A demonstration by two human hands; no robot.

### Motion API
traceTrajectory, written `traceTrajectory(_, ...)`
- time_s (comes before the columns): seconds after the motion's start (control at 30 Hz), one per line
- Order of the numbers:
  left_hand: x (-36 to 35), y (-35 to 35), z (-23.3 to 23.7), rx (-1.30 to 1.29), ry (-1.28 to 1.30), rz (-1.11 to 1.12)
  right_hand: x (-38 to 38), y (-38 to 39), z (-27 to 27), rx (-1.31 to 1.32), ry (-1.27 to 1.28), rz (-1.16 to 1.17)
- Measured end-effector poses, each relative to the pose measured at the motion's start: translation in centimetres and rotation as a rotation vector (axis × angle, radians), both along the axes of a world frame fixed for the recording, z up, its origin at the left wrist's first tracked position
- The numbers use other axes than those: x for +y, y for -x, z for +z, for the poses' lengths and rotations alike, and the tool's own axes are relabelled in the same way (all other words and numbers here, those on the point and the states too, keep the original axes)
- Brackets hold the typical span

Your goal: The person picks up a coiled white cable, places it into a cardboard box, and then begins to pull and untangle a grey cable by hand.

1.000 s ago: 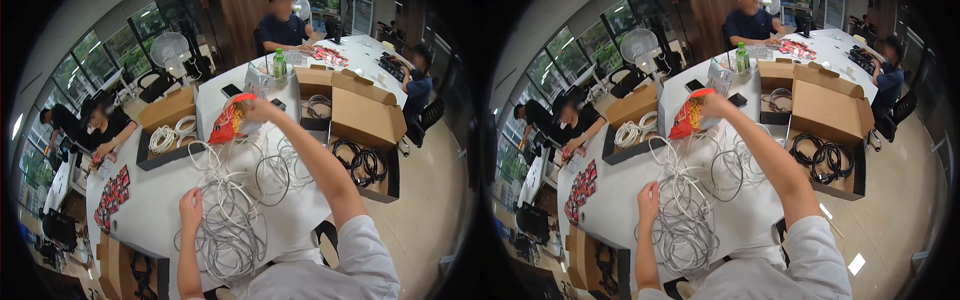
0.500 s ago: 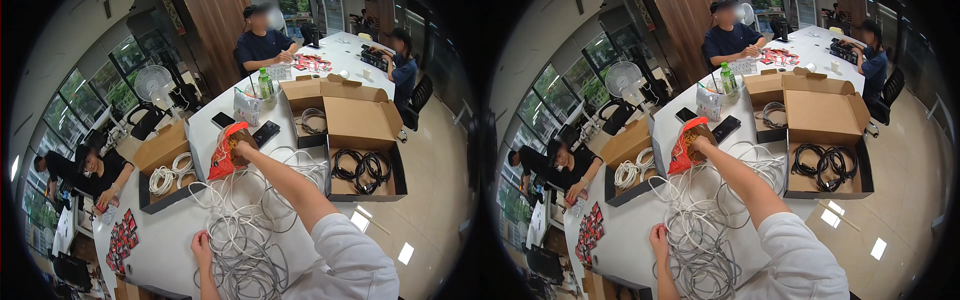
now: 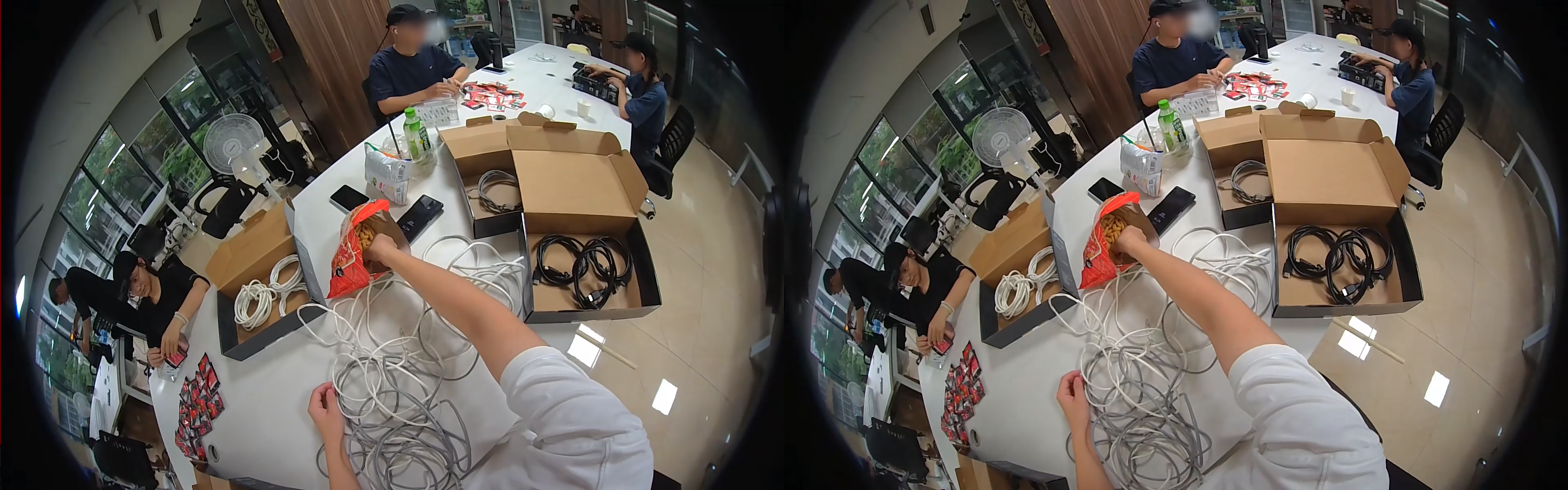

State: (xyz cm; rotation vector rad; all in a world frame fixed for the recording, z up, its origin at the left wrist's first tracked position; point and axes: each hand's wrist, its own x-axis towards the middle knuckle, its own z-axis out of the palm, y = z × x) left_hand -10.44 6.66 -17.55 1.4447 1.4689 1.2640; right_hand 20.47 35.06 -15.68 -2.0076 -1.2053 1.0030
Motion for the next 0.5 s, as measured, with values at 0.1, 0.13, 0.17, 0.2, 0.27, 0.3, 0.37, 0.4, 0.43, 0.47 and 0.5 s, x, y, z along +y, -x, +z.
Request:
traceTrajectory(0.1,0.0,0.0,-0.2,-0.025,-0.014,-0.003,-0.1,0.0,0.3,-0.056,-0.025,-0.001)
traceTrajectory(0.13,0.1,0.1,-0.3,-0.014,-0.023,-0.008,-0.7,-0.1,0.9,-0.08,-0.04,0.013)
traceTrajectory(0.17,0.1,0.2,-0.5,-0.005,-0.029,-0.008,-1.3,-0.4,1.5,-0.119,-0.048,0.035)
traceTrajectory(0.2,0.1,0.4,-0.7,0.002,-0.033,-0.006,-1.1,-0.6,1.5,-0.163,-0.085,0.041)
traceTrajectory(0.27,0.1,0.4,-0.9,0.013,-0.048,-0.002,-0.5,-1.9,2.1,-0.377,-0.175,0.132)
traceTrajectory(0.3,0.1,0.4,-0.9,0.015,-0.052,0.002,-0.8,-2.2,2.6,-0.441,-0.237,0.122)
traceTrajectory(0.37,0.1,0.4,-0.8,0.051,-0.097,-0.011,-1.2,-3.6,4.0,-0.541,-0.341,0.331)
traceTrajectory(0.4,0.2,0.5,-0.9,0.067,-0.118,-0.011,-4.0,-3.9,7.1,-0.629,-0.331,0.447)
traceTrajectory(0.43,0.2,0.7,-1.1,0.073,-0.112,-0.01,-7.5,-3.4,10.6,-0.693,-0.434,0.524)
traceTrajectory(0.47,0.3,0.7,-1.0,0.095,-0.136,-0.006,-8.8,-3.6,11.9,-0.762,-0.303,0.619)
traceTrajectory(0.5,0.3,0.6,-0.9,0.119,-0.155,-0.005,-11.6,-3.9,13.8,-0.712,-0.267,0.708)
